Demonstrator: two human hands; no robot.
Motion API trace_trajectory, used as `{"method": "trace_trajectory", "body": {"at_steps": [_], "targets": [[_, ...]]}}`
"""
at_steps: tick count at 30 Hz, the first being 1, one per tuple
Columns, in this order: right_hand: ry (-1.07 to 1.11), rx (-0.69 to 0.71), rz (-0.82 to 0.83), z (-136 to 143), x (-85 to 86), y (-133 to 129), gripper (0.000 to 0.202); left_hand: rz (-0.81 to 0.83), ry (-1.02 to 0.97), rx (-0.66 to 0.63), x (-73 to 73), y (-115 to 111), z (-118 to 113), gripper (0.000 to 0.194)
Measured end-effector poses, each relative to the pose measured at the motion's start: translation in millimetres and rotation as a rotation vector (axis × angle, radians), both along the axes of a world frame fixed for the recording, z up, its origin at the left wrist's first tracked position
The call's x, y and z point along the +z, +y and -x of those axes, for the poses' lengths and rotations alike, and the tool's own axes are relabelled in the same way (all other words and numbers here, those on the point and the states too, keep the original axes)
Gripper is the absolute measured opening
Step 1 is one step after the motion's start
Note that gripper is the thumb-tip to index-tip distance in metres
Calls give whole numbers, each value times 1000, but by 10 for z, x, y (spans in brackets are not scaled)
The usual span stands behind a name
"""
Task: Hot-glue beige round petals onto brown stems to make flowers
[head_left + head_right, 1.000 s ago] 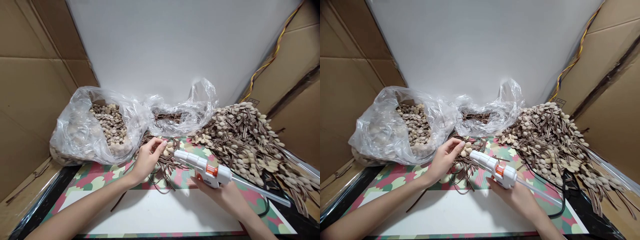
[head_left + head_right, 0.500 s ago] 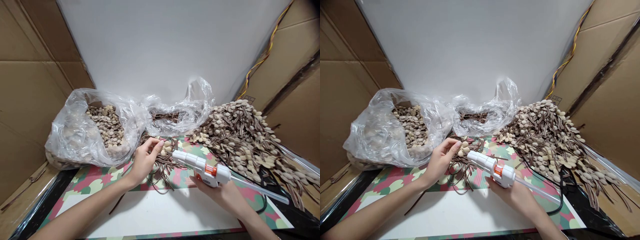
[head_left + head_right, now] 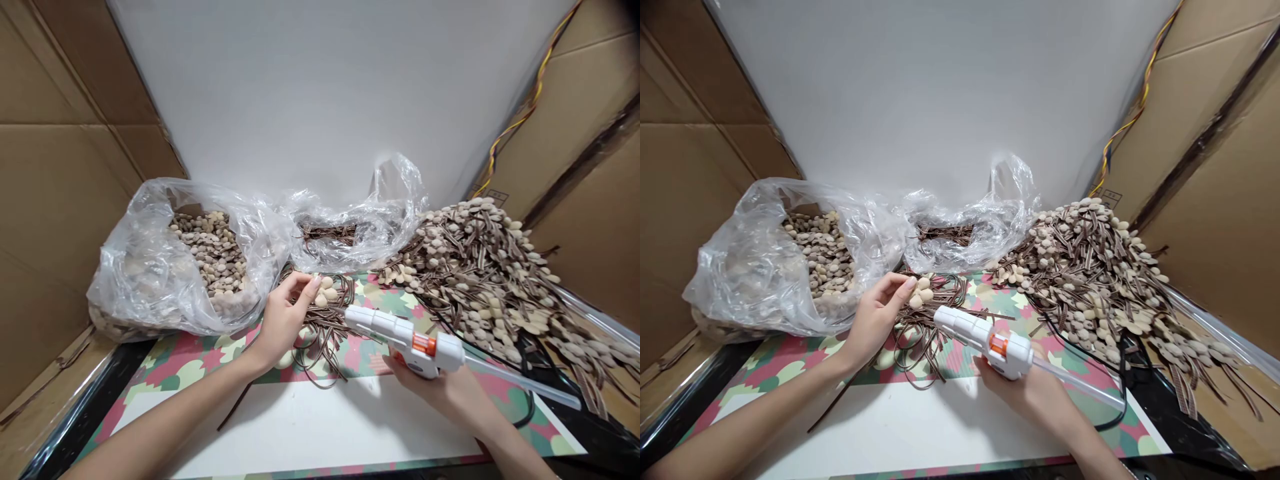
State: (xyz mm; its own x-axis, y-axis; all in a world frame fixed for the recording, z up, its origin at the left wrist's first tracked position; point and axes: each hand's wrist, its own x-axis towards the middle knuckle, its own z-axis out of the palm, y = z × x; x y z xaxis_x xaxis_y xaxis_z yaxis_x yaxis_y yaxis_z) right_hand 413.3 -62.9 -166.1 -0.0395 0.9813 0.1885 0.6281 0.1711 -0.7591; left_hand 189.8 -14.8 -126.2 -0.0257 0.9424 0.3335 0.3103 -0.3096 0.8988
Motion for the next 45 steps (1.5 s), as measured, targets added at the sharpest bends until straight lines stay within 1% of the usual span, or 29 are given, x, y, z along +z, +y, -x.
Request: {"method": "trace_trajectory", "body": {"at_steps": [4,7,15,18,22,29,36,40,42,45], "targets": [[87,41,41,-16,83,5,25,3,14,2,-13,16,9,22],[109,29,53,3,116,5,24,11,39,-2,-31,15,7,23],[75,68,100,24,127,23,26,50,37,-36,-53,-16,-21,24],[57,93,105,18,141,34,25,46,35,-46,-37,-20,-23,23],[111,89,147,21,139,33,23,52,21,-42,4,-20,-18,22],[104,53,107,24,108,34,23,94,-20,-30,42,-17,-11,22],[59,98,69,3,124,40,23,104,-39,-24,36,-4,2,24],[-11,130,42,-22,45,80,23,131,-77,-42,36,0,2,26],[-83,124,-44,-70,-38,139,22,154,-111,-65,57,10,20,26],[-235,98,-200,-227,-177,271,18,177,-122,-109,134,57,94,26]]}}
